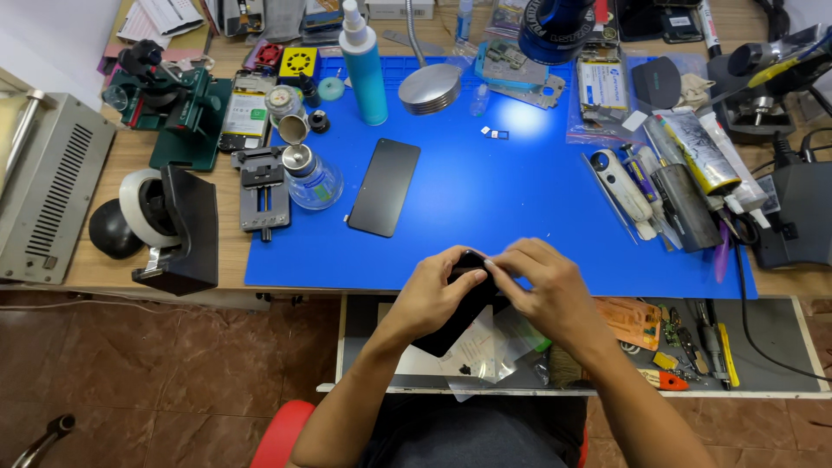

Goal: The person cleans a black smartphone using a white tissue. They wipe the back, sides, and screen of the device while seated at a cluttered electronics workbench. The person rotates the phone to access different areas and continues wiping until the task is complete.

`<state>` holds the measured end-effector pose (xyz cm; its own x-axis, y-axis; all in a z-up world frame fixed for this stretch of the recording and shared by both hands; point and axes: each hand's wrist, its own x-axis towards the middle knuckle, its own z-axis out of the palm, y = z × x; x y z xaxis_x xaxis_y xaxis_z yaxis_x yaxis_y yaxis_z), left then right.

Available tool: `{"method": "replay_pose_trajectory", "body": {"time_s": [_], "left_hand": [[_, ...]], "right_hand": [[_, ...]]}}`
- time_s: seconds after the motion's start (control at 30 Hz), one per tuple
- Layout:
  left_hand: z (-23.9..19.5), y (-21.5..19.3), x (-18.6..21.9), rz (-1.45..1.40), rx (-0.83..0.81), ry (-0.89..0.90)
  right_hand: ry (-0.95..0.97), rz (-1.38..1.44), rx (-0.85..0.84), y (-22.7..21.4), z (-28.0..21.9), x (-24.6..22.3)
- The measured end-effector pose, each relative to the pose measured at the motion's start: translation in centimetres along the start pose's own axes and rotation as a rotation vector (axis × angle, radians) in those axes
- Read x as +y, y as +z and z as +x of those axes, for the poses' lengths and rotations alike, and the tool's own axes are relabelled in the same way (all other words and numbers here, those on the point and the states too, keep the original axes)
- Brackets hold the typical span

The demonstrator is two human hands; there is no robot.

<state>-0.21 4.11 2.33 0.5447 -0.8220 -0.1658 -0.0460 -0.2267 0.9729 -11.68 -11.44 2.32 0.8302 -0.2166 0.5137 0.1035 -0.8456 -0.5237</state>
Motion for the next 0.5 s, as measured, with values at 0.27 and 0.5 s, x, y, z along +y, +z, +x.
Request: {"method": "replay_pose_trajectory", "body": {"time_s": [0.27, 0.5], "left_hand": [[-1.3, -1.0, 2.7, -0.105, 0.033, -0.049], [0.7, -0.4, -0.5, -0.136, -0.015, 0.025]], "right_hand": [[0.036, 0.035, -0.072, -0.4, 0.5, 0.7], [0.110, 0.037, -0.105, 1.0, -2.5, 3.8]]}}
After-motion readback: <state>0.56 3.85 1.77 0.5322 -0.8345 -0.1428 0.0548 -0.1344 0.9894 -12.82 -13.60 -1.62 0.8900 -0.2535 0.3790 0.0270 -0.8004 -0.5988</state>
